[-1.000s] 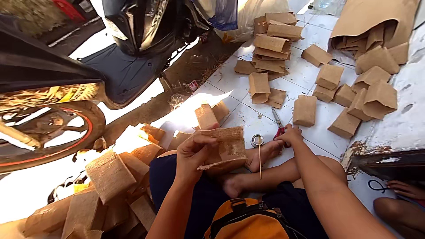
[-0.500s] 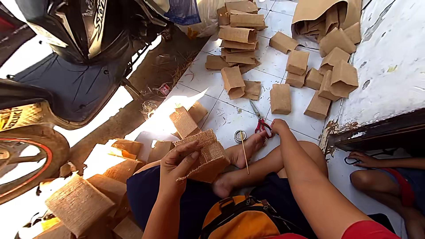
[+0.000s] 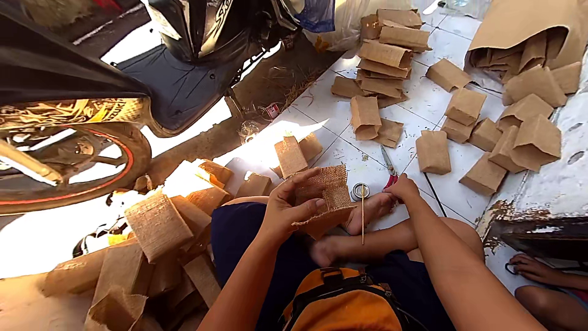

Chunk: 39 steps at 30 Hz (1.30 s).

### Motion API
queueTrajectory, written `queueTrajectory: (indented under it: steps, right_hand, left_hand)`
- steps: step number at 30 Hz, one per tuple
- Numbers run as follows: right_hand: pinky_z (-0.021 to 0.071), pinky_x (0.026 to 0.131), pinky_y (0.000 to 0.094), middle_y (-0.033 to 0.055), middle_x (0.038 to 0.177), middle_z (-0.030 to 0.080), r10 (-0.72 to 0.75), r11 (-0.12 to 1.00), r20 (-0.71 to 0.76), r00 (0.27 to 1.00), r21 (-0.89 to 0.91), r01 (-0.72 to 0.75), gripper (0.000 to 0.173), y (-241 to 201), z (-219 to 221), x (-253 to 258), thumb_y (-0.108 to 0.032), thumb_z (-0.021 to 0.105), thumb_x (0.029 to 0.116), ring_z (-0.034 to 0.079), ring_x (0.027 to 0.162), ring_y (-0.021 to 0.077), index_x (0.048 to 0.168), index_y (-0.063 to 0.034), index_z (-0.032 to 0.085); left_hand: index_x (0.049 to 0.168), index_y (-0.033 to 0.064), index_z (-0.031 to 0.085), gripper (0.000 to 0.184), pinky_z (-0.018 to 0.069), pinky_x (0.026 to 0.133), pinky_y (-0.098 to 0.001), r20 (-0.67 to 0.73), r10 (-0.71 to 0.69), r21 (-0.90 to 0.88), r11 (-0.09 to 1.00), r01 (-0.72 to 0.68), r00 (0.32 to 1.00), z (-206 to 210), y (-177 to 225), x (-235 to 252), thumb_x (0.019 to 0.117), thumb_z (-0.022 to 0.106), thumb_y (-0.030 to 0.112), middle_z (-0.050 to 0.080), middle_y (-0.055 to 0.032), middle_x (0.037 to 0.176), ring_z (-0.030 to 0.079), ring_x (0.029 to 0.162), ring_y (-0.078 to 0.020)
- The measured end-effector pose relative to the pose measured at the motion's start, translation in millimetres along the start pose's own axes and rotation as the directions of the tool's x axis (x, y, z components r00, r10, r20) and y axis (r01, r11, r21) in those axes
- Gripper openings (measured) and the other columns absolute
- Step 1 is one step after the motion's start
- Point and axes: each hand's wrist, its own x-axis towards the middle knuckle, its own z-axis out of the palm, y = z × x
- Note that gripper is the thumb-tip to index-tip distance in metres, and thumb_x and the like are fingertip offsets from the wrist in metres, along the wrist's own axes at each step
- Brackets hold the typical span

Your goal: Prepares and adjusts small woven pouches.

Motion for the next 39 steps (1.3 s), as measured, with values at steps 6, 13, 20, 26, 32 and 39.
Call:
queueTrajectory:
  steps: [6,13,20,26,32,39]
  right_hand:
    - [0.0448,0.106,0.0596,0.0310,0.134,0.058,-0.058,0.996,0.026,0.998,-0.063,0.060,0.077,7.4,-3.6,16.4,-0.016,0.081,0.0821,0.057,0.129,0.0430,0.144,0.0070,0.041]
    - [0.0436,0.107,0.0602,0.0312,0.135,0.058,-0.152,0.943,-0.100,0.983,0.282,0.174,0.074,12.3,-2.4,22.4,-0.007,0.074,0.0879,0.056,0.128,0.0446,0.154,-0.0016,0.039]
    - [0.0462,0.081,0.0317,0.0178,0.129,0.059,-0.293,0.704,0.075,0.953,0.692,0.161,0.048,14.1,-31.5,-10.4,-0.005,0.055,0.1017,0.056,0.095,0.0162,0.148,-0.0026,0.046]
    - [0.0563,0.071,0.0212,-0.0027,0.090,0.059,-0.604,0.223,-0.231,0.763,0.870,0.440,0.059,2.3,-46.3,-111.2,0.000,0.067,0.0872,0.063,0.075,0.0037,0.138,-0.0040,0.036]
    - [0.0560,0.074,0.0276,-0.0057,0.093,0.063,-0.844,0.104,-0.239,0.480,0.806,0.583,0.083,49.8,-53.1,-186.4,-0.074,0.063,0.0854,0.064,0.081,0.0084,0.137,-0.0134,0.040]
    - [0.0452,0.057,0.0134,-0.0128,0.080,0.059,-0.814,0.518,-0.103,0.571,0.315,0.795,0.098,82.0,-97.9,-247.7,-0.086,0.070,0.0642,0.052,0.065,-0.0067,0.126,-0.0120,0.057]
  left_hand:
    - [0.138,0.0124,0.061,0.061,0.0594,0.088,-0.0260,-0.007,-0.007,0.003,1.000,0.007,1.000,3.8,11.4,1.6,0.0802,0.077,0.000,0.069,0.0003,0.125,0.069,0.103,-0.0094]
    - [0.155,0.0156,0.043,0.085,0.0589,0.087,-0.0246,0.013,-0.051,-0.006,0.999,0.051,0.999,6.3,27.6,2.6,0.0794,0.076,-0.004,0.063,-0.0007,0.135,0.068,0.105,-0.0090]
    - [0.157,0.0177,0.041,0.086,0.0591,0.085,-0.0248,-0.020,-0.066,-0.036,0.997,0.066,0.998,6.8,35.7,-0.1,0.0801,0.073,-0.005,0.065,-0.0018,0.131,0.069,0.100,-0.0085]
    - [0.156,0.0180,0.042,0.086,0.0588,0.085,-0.0245,-0.034,-0.058,-0.089,0.995,0.055,0.998,5.9,38.8,-2.9,0.0801,0.071,-0.007,0.061,-0.0011,0.138,0.068,0.102,-0.0087]
    - [0.162,0.0256,0.028,0.077,0.0596,0.082,-0.0251,0.073,-0.085,-0.051,0.995,0.089,0.994,1.7,40.9,-3.6,0.0953,0.057,-0.001,0.068,-0.0017,0.124,0.070,0.092,-0.0076]
    - [0.165,0.0309,0.011,0.091,0.0600,0.074,-0.0231,0.184,-0.228,0.077,0.973,0.217,0.956,1.1,48.7,0.2,0.0955,0.058,-0.003,0.072,-0.0044,0.092,0.071,0.076,-0.0081]
